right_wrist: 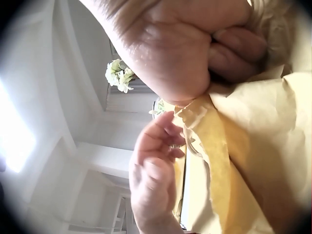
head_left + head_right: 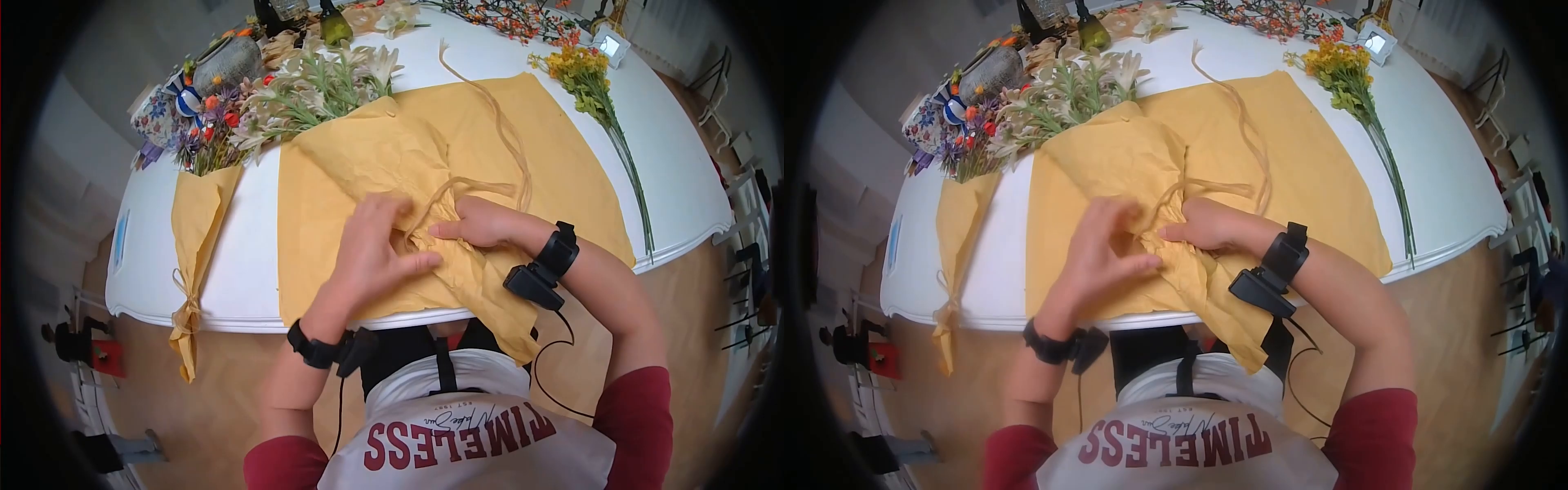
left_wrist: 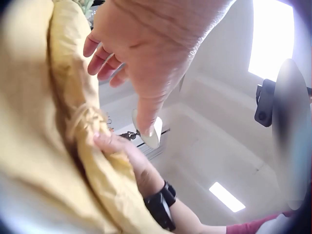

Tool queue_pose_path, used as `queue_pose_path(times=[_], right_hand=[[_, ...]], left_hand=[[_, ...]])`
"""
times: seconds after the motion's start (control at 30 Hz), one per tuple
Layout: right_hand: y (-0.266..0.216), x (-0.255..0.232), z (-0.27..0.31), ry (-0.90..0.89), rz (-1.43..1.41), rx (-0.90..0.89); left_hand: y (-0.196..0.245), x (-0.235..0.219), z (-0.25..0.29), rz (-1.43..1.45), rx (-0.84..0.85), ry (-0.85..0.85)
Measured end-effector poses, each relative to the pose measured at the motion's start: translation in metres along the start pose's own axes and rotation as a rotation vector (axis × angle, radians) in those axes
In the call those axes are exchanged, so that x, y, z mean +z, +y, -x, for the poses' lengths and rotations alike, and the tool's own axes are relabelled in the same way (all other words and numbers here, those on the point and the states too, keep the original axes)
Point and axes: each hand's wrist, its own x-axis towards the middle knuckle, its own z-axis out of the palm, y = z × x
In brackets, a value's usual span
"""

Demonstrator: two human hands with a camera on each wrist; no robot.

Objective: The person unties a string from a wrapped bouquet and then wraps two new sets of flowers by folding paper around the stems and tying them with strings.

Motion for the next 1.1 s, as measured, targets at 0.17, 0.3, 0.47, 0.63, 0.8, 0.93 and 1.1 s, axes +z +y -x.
queue_pose_path(times=[0.17, 0.3, 0.47, 0.63, 0.8, 0.93, 1.1], right_hand=[[0.001, 0.002, -0.001, -0.003, -0.011, -0.019], [-0.003, -0.001, 0.002, 0.002, 0.027, 0.0], [0.037, 0.017, -0.021, -0.02, -0.195, -0.564], [-0.005, 0.005, 0.005, -0.05, -0.036, -0.054], [0.014, 0.018, -0.01, 0.05, 0.042, -0.179], [-0.001, -0.003, 0.012, 0.068, 0.219, -0.173], [-0.002, -0.038, 0.032, 0.043, 0.492, -0.154]], left_hand=[[-0.002, 0.017, 0.01, 0.107, -0.342, -0.1], [0.009, 0.01, -0.004, 0.801, -0.543, -0.12], [0.026, 0.043, -0.034, 1.026, -0.357, -0.088], [0.017, 0.077, -0.031, 1.123, -0.394, 0.068], [0.002, 0.089, -0.035, 0.945, -0.367, 0.172], [-0.007, 0.099, -0.041, 0.83, -0.272, 0.124], [0.007, 0.098, -0.045, 1.011, -0.48, -0.036]])
